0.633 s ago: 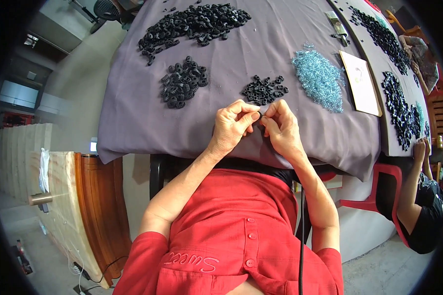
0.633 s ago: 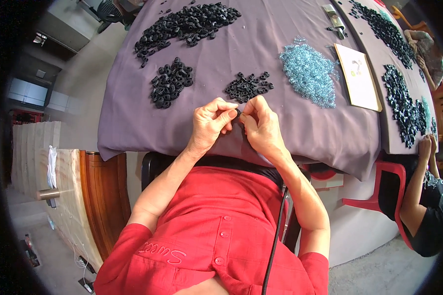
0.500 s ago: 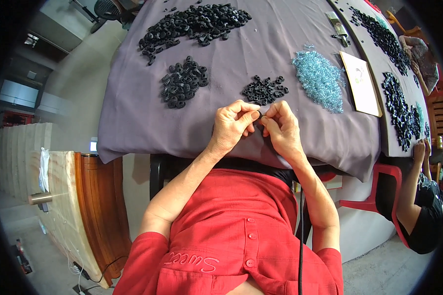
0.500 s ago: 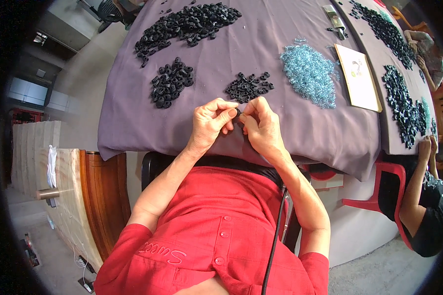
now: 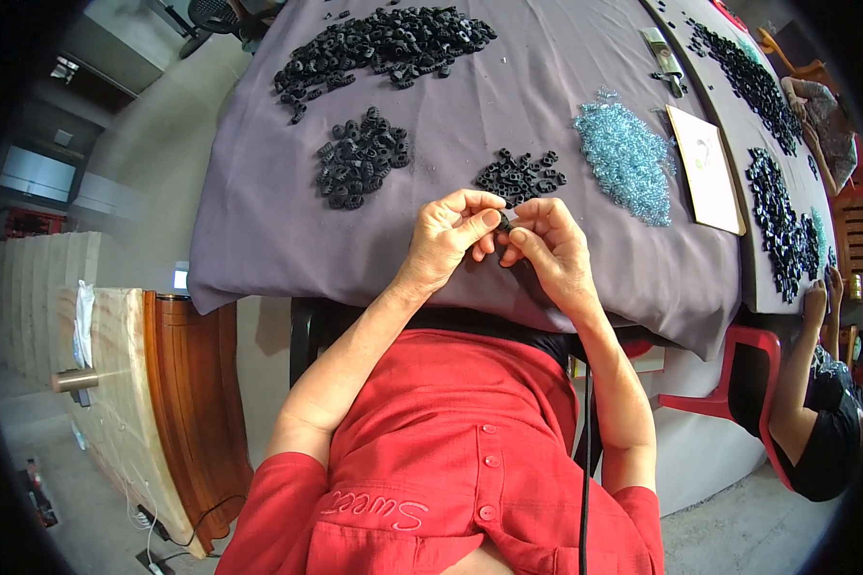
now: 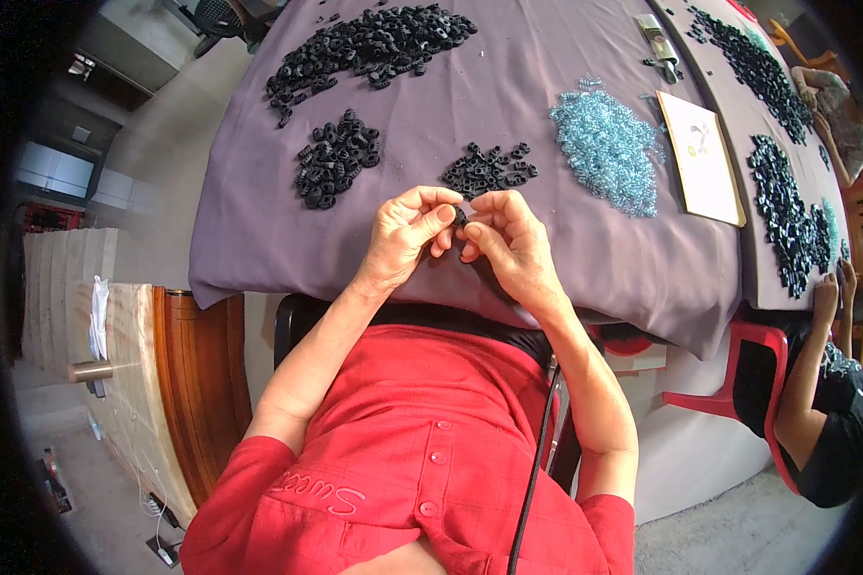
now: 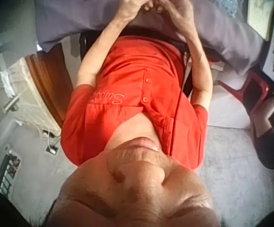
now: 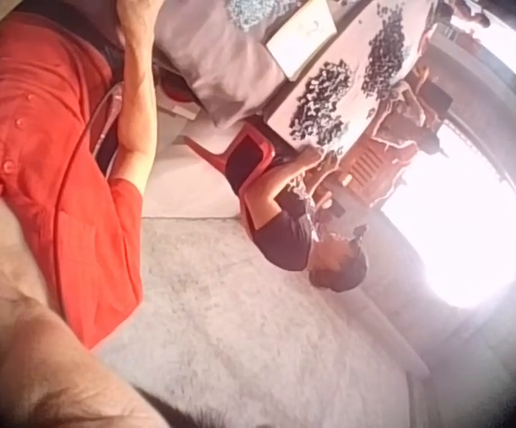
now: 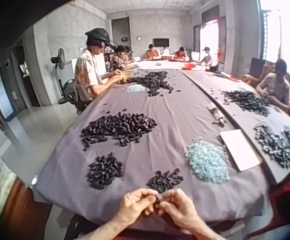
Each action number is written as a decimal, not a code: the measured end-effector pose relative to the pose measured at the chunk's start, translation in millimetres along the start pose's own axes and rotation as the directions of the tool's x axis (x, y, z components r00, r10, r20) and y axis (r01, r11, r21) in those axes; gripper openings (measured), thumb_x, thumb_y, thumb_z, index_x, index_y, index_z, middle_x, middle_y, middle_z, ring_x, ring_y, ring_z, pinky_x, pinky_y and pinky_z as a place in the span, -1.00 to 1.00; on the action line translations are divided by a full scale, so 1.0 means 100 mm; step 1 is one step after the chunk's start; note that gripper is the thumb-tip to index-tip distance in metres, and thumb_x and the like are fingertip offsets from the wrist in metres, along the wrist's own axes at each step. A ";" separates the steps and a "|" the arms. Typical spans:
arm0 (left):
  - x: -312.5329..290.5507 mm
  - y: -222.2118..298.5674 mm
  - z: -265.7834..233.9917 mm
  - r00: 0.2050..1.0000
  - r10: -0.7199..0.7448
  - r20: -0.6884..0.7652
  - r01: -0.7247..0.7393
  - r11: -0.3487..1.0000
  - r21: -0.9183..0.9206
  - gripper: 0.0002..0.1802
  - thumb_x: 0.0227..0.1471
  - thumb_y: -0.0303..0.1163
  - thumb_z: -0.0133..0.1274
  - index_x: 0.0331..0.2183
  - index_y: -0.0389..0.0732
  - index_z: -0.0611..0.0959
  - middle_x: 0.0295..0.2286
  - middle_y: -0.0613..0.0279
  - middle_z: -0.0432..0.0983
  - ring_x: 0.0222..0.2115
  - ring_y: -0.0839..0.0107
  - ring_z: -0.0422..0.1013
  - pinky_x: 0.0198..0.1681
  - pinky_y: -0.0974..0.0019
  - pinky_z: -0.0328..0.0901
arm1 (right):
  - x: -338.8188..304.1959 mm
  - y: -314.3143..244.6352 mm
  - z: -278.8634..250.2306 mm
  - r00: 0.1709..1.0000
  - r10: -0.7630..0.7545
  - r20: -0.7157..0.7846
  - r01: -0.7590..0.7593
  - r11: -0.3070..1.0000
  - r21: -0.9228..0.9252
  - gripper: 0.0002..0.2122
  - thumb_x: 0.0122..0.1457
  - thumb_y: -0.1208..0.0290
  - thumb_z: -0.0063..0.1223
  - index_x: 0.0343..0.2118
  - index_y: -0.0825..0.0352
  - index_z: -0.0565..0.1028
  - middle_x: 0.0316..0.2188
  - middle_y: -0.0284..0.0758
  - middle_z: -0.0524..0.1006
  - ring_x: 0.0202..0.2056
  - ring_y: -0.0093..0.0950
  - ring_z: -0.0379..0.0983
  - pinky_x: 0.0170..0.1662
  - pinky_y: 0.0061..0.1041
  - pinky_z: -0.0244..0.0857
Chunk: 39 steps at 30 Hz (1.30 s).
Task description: Sorting and inspecting small black plastic components on a table.
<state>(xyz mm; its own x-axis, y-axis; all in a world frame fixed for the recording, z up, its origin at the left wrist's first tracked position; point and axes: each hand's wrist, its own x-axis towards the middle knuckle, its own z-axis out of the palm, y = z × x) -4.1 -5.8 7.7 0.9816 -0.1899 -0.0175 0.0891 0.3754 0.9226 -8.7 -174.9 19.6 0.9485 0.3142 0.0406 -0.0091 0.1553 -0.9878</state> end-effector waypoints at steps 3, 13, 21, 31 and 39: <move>0.00 0.00 -0.01 1.000 -0.010 0.013 0.011 1.000 -0.024 -0.86 0.06 -0.42 0.06 -0.31 -0.26 0.58 -0.62 0.36 0.44 -0.67 0.67 0.31 -0.62 0.60 0.22 | 0.01 0.00 0.01 0.999 -0.031 0.014 0.030 1.000 0.008 -0.83 0.12 0.63 -0.01 -0.22 0.42 0.31 -0.46 -0.30 0.50 -0.50 -0.64 0.42 -0.41 -0.67 0.34; -0.04 -0.02 0.02 0.998 0.047 -0.032 -0.041 0.984 0.171 -0.93 0.03 -0.45 0.09 -0.36 -0.21 0.59 -0.63 0.42 0.43 -0.66 0.70 0.31 -0.64 0.60 0.21 | 0.00 0.10 0.02 0.997 -0.026 -0.068 0.025 1.000 -0.018 -0.83 0.06 0.67 0.03 -0.30 0.40 0.32 -0.55 -0.35 0.50 -0.57 -0.67 0.41 -0.50 -0.70 0.31; -0.09 -0.02 0.10 0.985 0.158 -0.066 -0.124 0.922 0.367 -0.94 0.04 -0.44 0.09 -0.37 -0.20 0.59 -0.62 0.45 0.44 -0.65 0.73 0.31 -0.63 0.61 0.21 | 0.00 0.09 0.01 0.998 -0.030 -0.054 0.023 0.990 -0.138 -0.82 0.05 0.68 0.03 -0.30 0.40 0.31 -0.56 -0.37 0.49 -0.57 -0.68 0.41 -0.51 -0.69 0.30; 0.00 0.07 -0.02 0.997 -0.012 0.081 0.010 1.000 0.018 -0.69 0.03 -0.43 0.09 -0.16 -0.25 0.42 -0.52 0.33 0.44 -0.64 0.67 0.30 -0.63 0.59 0.20 | -0.02 -0.02 0.02 0.989 -0.104 0.106 0.114 0.989 -0.092 -0.63 0.04 0.60 0.13 -0.07 0.40 0.33 -0.50 -0.45 0.43 -0.49 -0.73 0.32 -0.41 -0.72 0.25; 0.00 0.11 -0.01 0.985 -0.085 0.153 0.092 0.995 -0.040 -0.67 0.05 -0.47 0.06 -0.12 -0.27 0.42 -0.45 0.28 0.48 -0.62 0.68 0.32 -0.62 0.64 0.20 | 0.04 0.14 -0.03 0.979 -0.187 0.084 0.200 0.960 -0.196 -0.66 -0.09 0.51 0.29 -0.21 0.33 0.46 -0.48 -0.48 0.30 -0.58 -0.72 0.17 -0.47 -0.73 0.14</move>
<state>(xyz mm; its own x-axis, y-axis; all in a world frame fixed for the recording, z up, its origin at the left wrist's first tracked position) -2.9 -0.6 17.8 0.9332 -0.3574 -0.0367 0.1857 0.3923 0.9009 -4.2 -174.2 5.3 0.9036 0.3569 0.2367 0.2429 0.0282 -0.9696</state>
